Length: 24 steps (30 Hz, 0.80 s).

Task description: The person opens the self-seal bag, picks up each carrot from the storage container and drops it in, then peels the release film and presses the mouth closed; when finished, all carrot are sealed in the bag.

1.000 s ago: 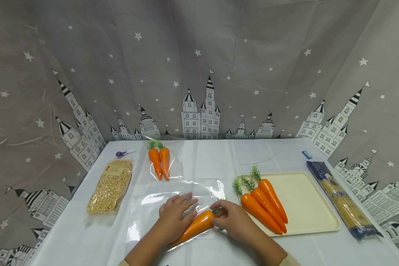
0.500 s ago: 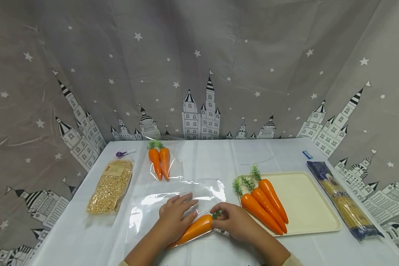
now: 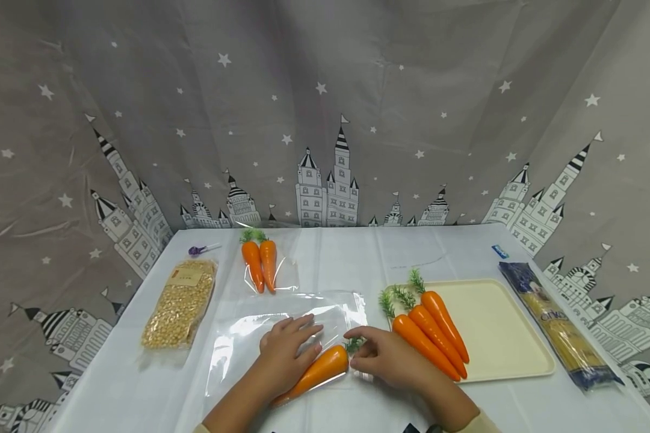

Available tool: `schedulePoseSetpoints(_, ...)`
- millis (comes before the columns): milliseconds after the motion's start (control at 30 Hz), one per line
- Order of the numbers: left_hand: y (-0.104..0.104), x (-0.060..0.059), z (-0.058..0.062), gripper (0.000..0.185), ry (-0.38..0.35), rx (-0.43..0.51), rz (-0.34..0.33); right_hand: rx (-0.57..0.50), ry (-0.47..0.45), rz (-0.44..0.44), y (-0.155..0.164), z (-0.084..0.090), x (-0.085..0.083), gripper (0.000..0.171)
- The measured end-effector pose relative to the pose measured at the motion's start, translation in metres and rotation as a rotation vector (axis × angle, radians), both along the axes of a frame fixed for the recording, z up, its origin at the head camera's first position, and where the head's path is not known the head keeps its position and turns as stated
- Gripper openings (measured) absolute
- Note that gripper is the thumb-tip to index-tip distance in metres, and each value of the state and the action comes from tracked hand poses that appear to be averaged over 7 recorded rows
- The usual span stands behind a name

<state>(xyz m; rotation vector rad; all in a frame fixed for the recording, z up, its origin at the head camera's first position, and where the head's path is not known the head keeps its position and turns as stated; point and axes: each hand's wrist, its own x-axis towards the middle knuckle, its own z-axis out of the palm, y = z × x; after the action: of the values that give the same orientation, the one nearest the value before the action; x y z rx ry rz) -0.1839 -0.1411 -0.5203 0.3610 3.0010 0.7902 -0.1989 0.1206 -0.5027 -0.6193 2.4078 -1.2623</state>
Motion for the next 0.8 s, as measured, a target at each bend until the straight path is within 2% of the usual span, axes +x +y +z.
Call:
schedulePoseSetpoints(133, 0.001, 0.0, 0.001, 0.04, 0.03, -0.002, -0.011, -0.041, -0.034, 0.015, 0.008, 0.003, -0.004, 0.055)
schedulePoseSetpoints(233, 0.001, 0.0, 0.001, 0.036, 0.028, 0.004, -0.014, -0.033, -0.067, -0.003, 0.018, 0.008, -0.007, 0.059)
schedulePoseSetpoints(367, 0.002, -0.001, 0.001, 0.03, 0.015, 0.019, -0.016, 0.02, -0.021, -0.059, 0.032, 0.015, -0.014, 0.056)
schedulePoseSetpoints(467, 0.002, -0.001, 0.0, 0.026, 0.02, 0.023, -0.019, 0.039, 0.033, -0.122, 0.043, 0.02, -0.02, 0.05)
schedulePoseSetpoints(667, 0.001, -0.001, -0.002, 0.024, 0.02, 0.025, -0.018, 0.046, 0.066, -0.28, 0.064, 0.036, -0.031, 0.043)
schedulePoseSetpoints(800, 0.001, -0.001, -0.002, 0.023, 0.03, 0.03, -0.018, 0.099, 0.15, -0.404, 0.082, 0.041, -0.04, 0.039)
